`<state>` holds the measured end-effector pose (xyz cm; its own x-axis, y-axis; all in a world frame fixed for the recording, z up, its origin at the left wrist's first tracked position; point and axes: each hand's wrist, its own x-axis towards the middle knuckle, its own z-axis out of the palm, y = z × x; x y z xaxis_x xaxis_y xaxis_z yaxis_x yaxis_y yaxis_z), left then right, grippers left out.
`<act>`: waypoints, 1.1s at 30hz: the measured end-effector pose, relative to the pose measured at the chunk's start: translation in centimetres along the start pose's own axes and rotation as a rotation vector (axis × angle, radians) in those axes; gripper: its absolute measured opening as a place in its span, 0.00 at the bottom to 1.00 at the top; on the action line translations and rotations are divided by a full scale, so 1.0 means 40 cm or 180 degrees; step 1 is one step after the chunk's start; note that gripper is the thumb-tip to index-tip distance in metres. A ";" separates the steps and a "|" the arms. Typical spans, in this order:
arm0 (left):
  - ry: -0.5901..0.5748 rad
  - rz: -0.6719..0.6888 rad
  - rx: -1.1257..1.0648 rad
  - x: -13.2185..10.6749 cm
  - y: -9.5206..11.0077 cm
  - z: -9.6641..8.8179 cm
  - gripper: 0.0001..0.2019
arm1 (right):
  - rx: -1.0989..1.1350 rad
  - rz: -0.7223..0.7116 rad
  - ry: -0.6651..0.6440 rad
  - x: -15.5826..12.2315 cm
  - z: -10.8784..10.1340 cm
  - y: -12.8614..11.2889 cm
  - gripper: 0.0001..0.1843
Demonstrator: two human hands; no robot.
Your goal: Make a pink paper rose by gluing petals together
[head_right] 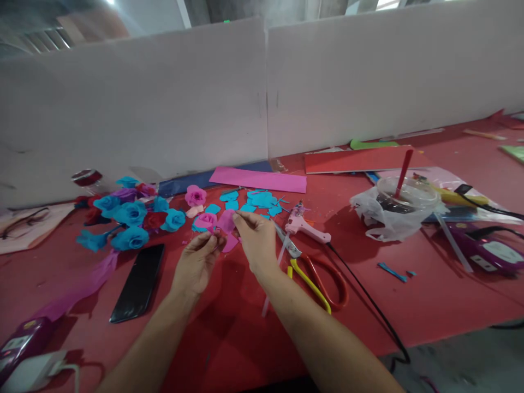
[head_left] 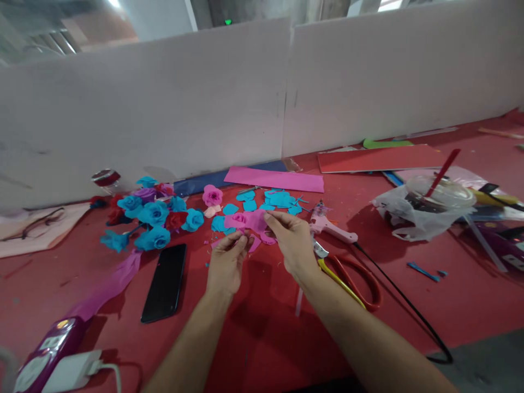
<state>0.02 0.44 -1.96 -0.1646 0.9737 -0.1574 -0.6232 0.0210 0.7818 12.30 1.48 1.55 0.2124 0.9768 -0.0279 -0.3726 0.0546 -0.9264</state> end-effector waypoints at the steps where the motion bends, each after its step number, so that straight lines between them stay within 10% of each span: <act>1: 0.0027 0.0032 0.0000 0.000 -0.001 0.001 0.07 | -0.0024 -0.0001 -0.0018 0.001 -0.001 0.002 0.11; 33: 0.0044 0.0343 0.0729 -0.007 -0.003 0.019 0.03 | -0.0323 -0.0227 -0.0288 -0.045 0.022 -0.006 0.10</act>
<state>0.72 0.34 -1.56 -0.2323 0.9699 -0.0728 -0.4123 -0.0304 0.9105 11.23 -0.10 2.17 0.1511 0.9861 0.0689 -0.2652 0.1076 -0.9582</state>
